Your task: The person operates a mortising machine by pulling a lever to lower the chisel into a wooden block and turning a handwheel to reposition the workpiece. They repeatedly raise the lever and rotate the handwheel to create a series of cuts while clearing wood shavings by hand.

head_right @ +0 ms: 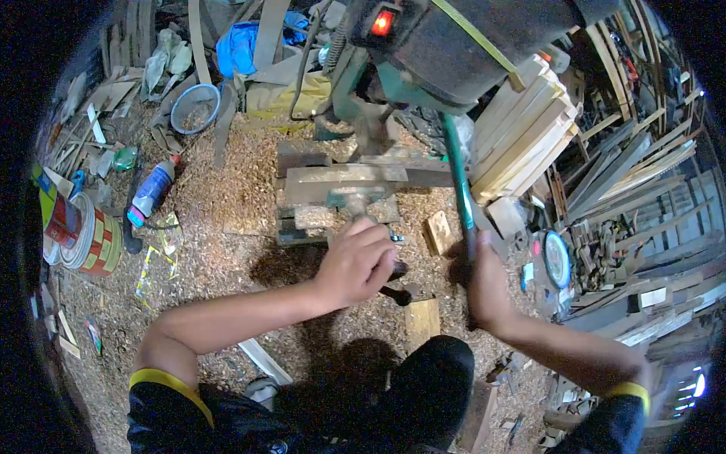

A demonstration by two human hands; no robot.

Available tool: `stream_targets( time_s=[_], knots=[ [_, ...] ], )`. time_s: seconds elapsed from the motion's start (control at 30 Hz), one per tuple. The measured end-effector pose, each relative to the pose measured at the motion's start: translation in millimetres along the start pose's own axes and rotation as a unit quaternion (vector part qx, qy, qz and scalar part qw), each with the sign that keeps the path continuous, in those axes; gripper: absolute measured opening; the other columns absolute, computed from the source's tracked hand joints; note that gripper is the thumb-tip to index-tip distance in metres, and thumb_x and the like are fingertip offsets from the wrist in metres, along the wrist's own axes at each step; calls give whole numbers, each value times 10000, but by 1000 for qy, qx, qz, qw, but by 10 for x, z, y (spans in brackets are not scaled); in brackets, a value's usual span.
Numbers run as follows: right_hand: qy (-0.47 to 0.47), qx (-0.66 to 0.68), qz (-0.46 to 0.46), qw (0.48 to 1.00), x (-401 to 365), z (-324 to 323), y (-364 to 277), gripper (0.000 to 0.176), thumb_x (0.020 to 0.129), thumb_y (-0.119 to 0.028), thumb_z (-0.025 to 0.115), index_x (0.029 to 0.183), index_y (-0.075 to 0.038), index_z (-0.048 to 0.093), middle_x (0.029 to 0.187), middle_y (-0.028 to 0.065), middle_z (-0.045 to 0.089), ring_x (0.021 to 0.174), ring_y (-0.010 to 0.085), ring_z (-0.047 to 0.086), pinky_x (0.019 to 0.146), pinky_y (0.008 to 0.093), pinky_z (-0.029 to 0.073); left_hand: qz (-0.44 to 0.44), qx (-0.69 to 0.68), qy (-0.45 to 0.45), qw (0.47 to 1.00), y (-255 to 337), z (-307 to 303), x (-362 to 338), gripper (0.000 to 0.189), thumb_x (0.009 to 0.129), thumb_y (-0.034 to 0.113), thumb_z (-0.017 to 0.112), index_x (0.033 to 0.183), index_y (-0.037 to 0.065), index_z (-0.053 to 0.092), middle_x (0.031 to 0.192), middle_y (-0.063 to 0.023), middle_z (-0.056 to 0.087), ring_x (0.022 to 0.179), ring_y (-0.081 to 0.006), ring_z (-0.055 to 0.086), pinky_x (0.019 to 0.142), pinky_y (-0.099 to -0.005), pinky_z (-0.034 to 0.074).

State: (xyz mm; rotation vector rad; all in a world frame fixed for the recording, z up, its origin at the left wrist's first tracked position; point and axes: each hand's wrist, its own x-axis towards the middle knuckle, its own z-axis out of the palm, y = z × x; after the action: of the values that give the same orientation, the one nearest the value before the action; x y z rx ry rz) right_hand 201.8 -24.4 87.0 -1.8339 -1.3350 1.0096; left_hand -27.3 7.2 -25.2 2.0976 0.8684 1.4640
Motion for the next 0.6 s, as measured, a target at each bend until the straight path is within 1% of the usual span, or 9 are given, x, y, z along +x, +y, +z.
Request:
stream_targets(
  time_s=[0.03, 0.07, 0.1, 0.13, 0.27, 0.43, 0.53, 0.57, 0.6],
  knots=[
    [-46, 88, -97, 990, 248, 293, 462, 681, 1094, -611, 273, 1162, -32, 625, 952, 91, 652, 914, 190, 623, 852, 339, 475, 16, -4, 6, 1000, -18, 3, 7, 224, 974, 184, 577, 831, 17, 621, 853, -103, 553, 884, -295, 518, 800, -428, 423],
    [-4, 132, -99, 986, 360, 679, 652, 565, 1133, -487, 257, 1201, -30, 582, 1073, 123, 625, 1013, 227, 578, 938, 402, 455, 32, -8, 11, 999, -34, 7, 6, 256, 988, 213, 561, 839, 14, 624, 859, -99, 556, 884, -288, 517, 805, -429, 419],
    [9, 102, -117, 988, 724, 855, 1229, 569, 1136, -483, 244, 1255, -21, 554, 1175, 135, 608, 1073, 238, 561, 981, 384, 443, 32, -19, 21, 999, -42, 25, 7, 289, 999, 245, 539, 824, 25, 608, 837, -91, 529, 862, -278, 500, 798, -430, 410],
    [-34, 9, -113, 993, 988, 872, 1534, 643, 1121, -530, 251, 1428, -10, 472, 1299, 157, 581, 1176, 278, 545, 1050, 391, 417, 39, 4, -6, 999, -64, -3, 1, 281, 1000, 245, 542, 806, 45, 585, 818, -84, 501, 840, -279, 483, 781, -426, 401],
    [-16, 101, -163, 981, 1383, 1399, 1612, 582, 1128, -483, 269, 1468, -40, 434, 1321, 136, 551, 1187, 261, 533, 1061, 392, 421, 51, -4, 21, 998, -39, -23, 38, 229, 968, 222, 584, 793, 75, 570, 816, -88, 487, 840, -275, 498, 779, -421, 402],
    [86, 212, -201, 953, 1340, 1400, 1746, 509, 1139, -404, 300, 1533, -89, 370, 1358, 102, 501, 1206, 234, 512, 1078, 394, 428, 42, -33, 14, 998, -64, -5, 20, 191, 938, 156, 602, 785, 50, 558, 820, -94, 495, 816, -297, 488, 762, -435, 410],
    [85, 229, -174, 954, 1054, 1466, 1344, 554, 1139, -415, 278, 1581, -83, 307, 1430, 120, 449, 1231, 233, 492, 1097, 391, 419, 37, -48, -18, 998, -35, -53, 50, 136, 920, 99, 596, 803, 31, 578, 803, -111, 497, 810, -311, 495, 750, -451, 419],
    [74, 115, -196, 971, 1079, 1338, 1405, 603, 1131, -461, 265, 1592, -73, 289, 1444, 142, 449, 1241, 260, 499, 1114, 405, 410, 37, -42, -8, 998, -34, -32, 46, 148, 926, 103, 586, 801, 23, 584, 802, -121, 499, 809, -314, 495, 743, -450, 418],
    [79, 117, -199, 970, 1072, 1253, 1471, 603, 1131, -461, 265, 1592, -73, 289, 1444, 142, 449, 1241, 260, 499, 1114, 405, 410, 46, -41, -9, 998, -46, -28, 43, 183, 952, 115, 568, 797, 19, 587, 802, -123, 496, 810, -318, 492, 747, -449, 415]
  ],
)
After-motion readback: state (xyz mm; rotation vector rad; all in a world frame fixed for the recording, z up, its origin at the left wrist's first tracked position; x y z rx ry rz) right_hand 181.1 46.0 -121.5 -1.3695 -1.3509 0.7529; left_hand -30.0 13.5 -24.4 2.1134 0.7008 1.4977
